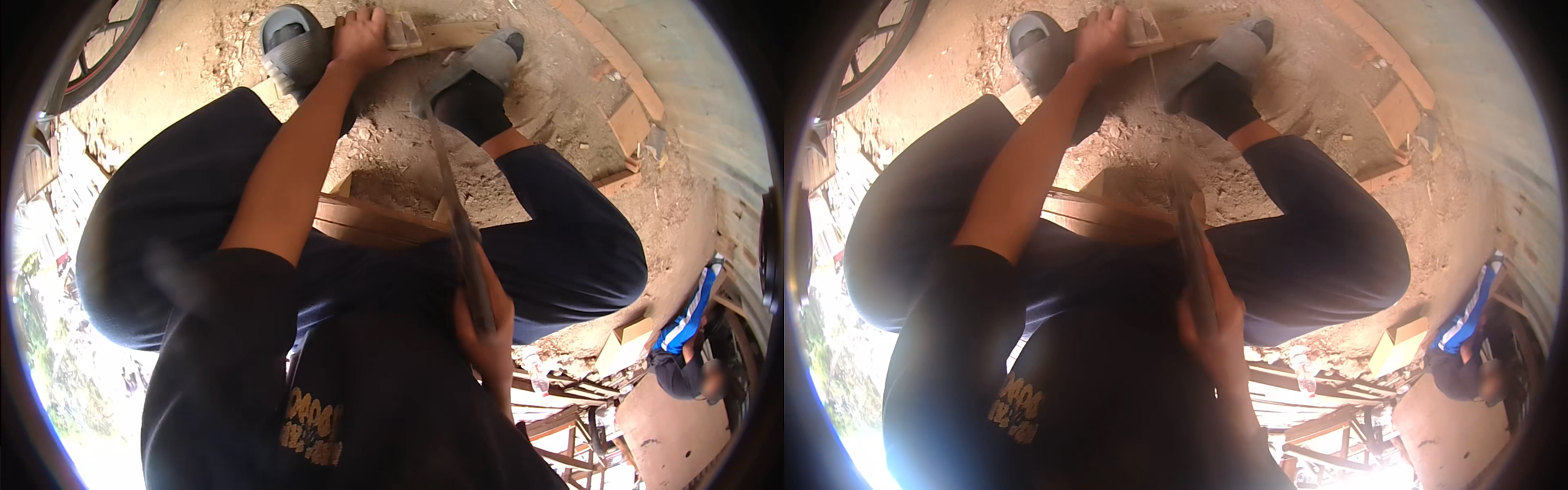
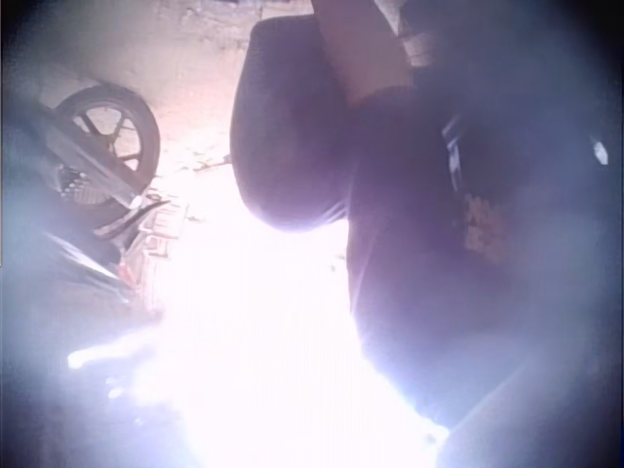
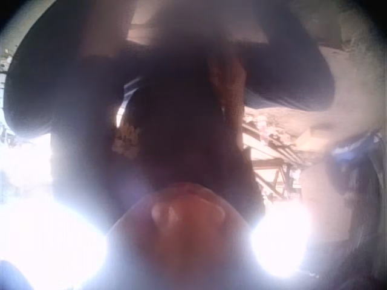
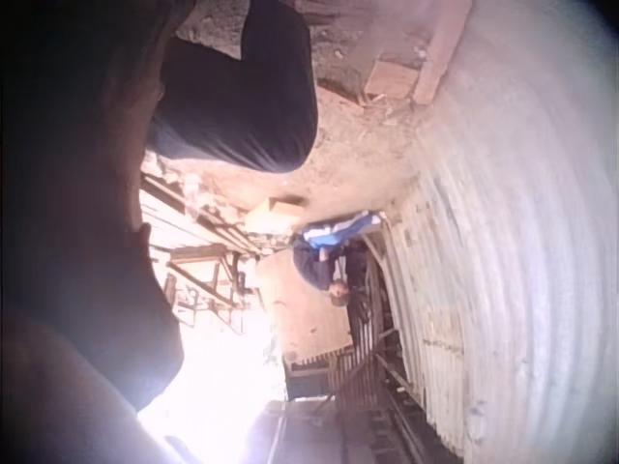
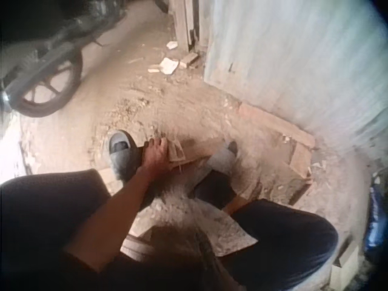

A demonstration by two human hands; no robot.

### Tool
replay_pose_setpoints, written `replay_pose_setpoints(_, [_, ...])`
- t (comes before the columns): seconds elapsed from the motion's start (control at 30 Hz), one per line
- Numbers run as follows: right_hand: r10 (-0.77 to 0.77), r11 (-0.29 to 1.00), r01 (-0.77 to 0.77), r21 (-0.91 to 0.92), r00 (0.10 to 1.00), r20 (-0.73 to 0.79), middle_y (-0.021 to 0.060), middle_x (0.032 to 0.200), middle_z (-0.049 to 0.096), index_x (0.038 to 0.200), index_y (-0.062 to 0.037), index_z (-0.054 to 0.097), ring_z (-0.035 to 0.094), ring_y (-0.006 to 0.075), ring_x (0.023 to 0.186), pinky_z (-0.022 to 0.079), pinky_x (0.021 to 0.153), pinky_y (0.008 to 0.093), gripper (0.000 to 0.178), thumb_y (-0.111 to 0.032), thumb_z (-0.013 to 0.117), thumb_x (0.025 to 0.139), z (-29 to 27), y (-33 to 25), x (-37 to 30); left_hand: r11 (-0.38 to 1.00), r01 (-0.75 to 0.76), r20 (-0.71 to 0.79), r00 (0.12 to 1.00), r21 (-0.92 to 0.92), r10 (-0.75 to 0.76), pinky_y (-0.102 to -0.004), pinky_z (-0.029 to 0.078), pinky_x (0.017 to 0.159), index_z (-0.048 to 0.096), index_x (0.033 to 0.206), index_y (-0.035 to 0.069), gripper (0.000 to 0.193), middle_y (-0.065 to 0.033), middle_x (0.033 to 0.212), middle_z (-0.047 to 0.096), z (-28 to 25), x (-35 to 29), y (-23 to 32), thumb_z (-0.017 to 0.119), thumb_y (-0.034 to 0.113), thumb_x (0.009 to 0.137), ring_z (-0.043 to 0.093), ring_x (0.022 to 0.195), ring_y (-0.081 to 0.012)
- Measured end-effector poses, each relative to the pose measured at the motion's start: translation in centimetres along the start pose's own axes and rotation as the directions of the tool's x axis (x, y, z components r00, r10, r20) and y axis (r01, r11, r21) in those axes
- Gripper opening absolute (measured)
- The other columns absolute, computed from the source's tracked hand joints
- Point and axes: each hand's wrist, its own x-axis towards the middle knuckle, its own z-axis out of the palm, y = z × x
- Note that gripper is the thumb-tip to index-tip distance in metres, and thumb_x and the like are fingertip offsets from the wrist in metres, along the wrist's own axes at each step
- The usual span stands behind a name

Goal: The person sits on the ground and uses a hand saw to cut a small rectangular piece of wood held between their feet. They repeatedly saw back and forth along a marked line, pausing briefly to reposition the wood before continuing the cut.

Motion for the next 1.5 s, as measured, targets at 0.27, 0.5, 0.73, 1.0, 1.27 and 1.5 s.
replay_pose_setpoints(0.27, [0.093, 0.992, -0.095, 0.082, 0.995, 0.027, 0.0210, 0.139, 0.054, 0.146, -0.0005, 0.038, 0.053, 0.0282, 0.129, 0.042, 0.105, 0.0339, 0.066, 0.009, 0.040, 0.080, 1.2, 0.1, 2.7, 0.994, 0.041, -0.011, 0.999, -0.106, -0.042, -0.0519, 0.042, 0.094, 0.048, 0.116, 0.005, 0.079, -0.0227, 0.116, 0.055, 0.1, 1.9, 0.2, 0.082, 0.051, 0.062, 0.053, 0.109, -0.0403])
replay_pose_setpoints(0.5, [0.062, 0.998, -0.062, 0.016, 0.998, 0.023, 0.0233, 0.124, 0.062, 0.145, 0.0013, 0.039, 0.066, 0.0264, 0.110, 0.050, 0.091, 0.0317, 0.063, 0.007, 0.044, 0.083, -0.7, -0.1, 0.5, 1.000, 0.020, 0.028, 0.999, 0.008, -0.020, -0.0523, 0.043, 0.094, 0.049, 0.114, 0.005, 0.080, -0.0221, 0.117, 0.054, -0.8, 1.0, 0.4, 0.083, 0.054, 0.060, 0.053, 0.109, -0.0413])
replay_pose_setpoints(0.73, [-0.100, 0.992, 0.094, -0.084, 0.993, -0.064, 0.0259, 0.111, 0.066, 0.143, 0.0026, 0.041, 0.071, 0.0266, 0.091, 0.053, 0.080, 0.0314, 0.058, 0.004, 0.048, 0.086, -0.8, 0.5, -1.8, 0.999, -0.023, -0.046, 0.999, -0.025, 0.022, -0.0520, 0.043, 0.094, 0.051, 0.112, 0.004, 0.081, -0.0214, 0.118, 0.055, -0.7, 0.6, 0.3, 0.083, 0.056, 0.059, 0.054, 0.108, -0.0413])
replay_pose_setpoints(1.0, [0.023, 0.998, -0.020, 0.055, 0.998, -0.055, 0.0236, 0.137, 0.054, 0.143, 0.0026, 0.043, 0.051, 0.0284, 0.131, 0.039, 0.107, 0.0347, 0.060, 0.009, 0.042, 0.083, -0.2, -1.5, -1.8, 1.000, 0.008, -0.026, 1.000, -0.009, -0.008, -0.0511, 0.043, 0.095, 0.051, 0.115, 0.003, 0.088, -0.0225, 0.120, 0.056, -0.1, 1.1, -0.6, 0.080, 0.063, 0.058, 0.055, 0.108, -0.0409])
replay_pose_setpoints(1.27, [0.232, 0.972, -0.234, 0.023, 0.970, 0.072, 0.0233, 0.138, 0.053, 0.143, 0.0016, 0.042, 0.053, 0.0271, 0.128, 0.043, 0.103, 0.0348, 0.059, 0.007, 0.043, 0.084, -0.2, -2.3, 0.8, 0.999, -0.008, -0.085, 0.996, -0.045, 0.005, -0.0520, 0.043, 0.094, 0.051, 0.113, 0.003, 0.085, -0.0223, 0.115, 0.057, 0.1, 0.6, -1.3, 0.078, 0.065, 0.061, 0.055, 0.107, -0.0399])
replay_pose_setpoints(1.5, [0.167, 0.985, -0.169, 0.020, 0.984, 0.057, 0.0233, 0.138, 0.053, 0.146, -0.0009, 0.039, 0.057, 0.0266, 0.125, 0.047, 0.098, 0.0326, 0.065, 0.010, 0.041, 0.082, 0.9, -1.1, 1.5, 0.997, 0.072, -0.005, 0.997, -0.006, -0.072, -0.0526, 0.044, 0.091, 0.052, 0.111, 0.004, 0.086, -0.0233, 0.115, 0.057, 0.1, 1.0, -0.5, 0.075, 0.070, 0.060, 0.056, 0.106, -0.0403])
